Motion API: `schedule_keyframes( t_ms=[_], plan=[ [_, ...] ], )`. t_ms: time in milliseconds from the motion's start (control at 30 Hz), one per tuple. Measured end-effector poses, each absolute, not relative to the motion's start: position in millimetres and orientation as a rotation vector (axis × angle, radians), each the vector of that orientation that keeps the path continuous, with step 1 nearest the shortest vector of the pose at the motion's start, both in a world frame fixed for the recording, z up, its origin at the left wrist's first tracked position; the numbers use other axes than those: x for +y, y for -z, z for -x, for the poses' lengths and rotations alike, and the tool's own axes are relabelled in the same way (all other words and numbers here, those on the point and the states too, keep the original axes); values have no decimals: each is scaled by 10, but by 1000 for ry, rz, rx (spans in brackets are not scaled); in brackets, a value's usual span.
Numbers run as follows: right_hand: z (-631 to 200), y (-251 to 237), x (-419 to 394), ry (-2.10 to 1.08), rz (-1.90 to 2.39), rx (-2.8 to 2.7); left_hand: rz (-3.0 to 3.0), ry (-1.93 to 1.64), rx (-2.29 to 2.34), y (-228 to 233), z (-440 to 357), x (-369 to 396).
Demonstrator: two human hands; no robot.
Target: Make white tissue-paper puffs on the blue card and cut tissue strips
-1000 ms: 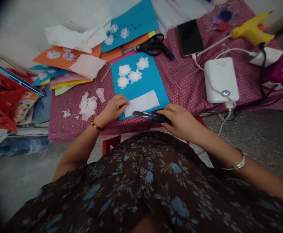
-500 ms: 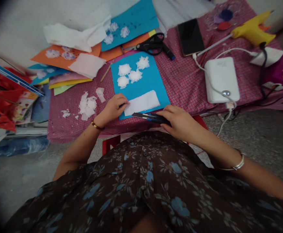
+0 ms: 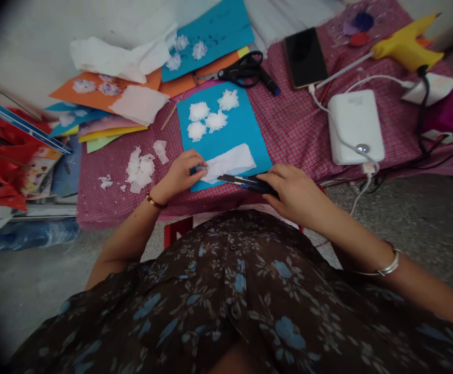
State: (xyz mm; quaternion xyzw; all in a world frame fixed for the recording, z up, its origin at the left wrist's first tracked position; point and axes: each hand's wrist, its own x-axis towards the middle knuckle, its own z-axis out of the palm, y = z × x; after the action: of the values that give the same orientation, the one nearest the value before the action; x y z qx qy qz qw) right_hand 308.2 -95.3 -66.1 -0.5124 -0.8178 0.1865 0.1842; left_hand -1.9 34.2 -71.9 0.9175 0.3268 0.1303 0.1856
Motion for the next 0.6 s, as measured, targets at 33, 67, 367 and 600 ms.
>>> schedule_keyframes(
  t_ms=[33, 67, 367, 600],
  plan=[
    [-3084, 653, -957, -500, 1458, -2308, -2583, -371, 921, 717, 19, 341],
    [-3088, 647, -960, -475, 1470, -2312, -2581, -373, 925, 717, 20, 339],
    [-3031, 667, -931, -379, 1446, -2402, -2558, -369, 940, 707, 13, 329],
    [-2775, 697, -734, -405, 1330, -2440, -2564, -331, 859, 631, 1, 390]
  ],
)
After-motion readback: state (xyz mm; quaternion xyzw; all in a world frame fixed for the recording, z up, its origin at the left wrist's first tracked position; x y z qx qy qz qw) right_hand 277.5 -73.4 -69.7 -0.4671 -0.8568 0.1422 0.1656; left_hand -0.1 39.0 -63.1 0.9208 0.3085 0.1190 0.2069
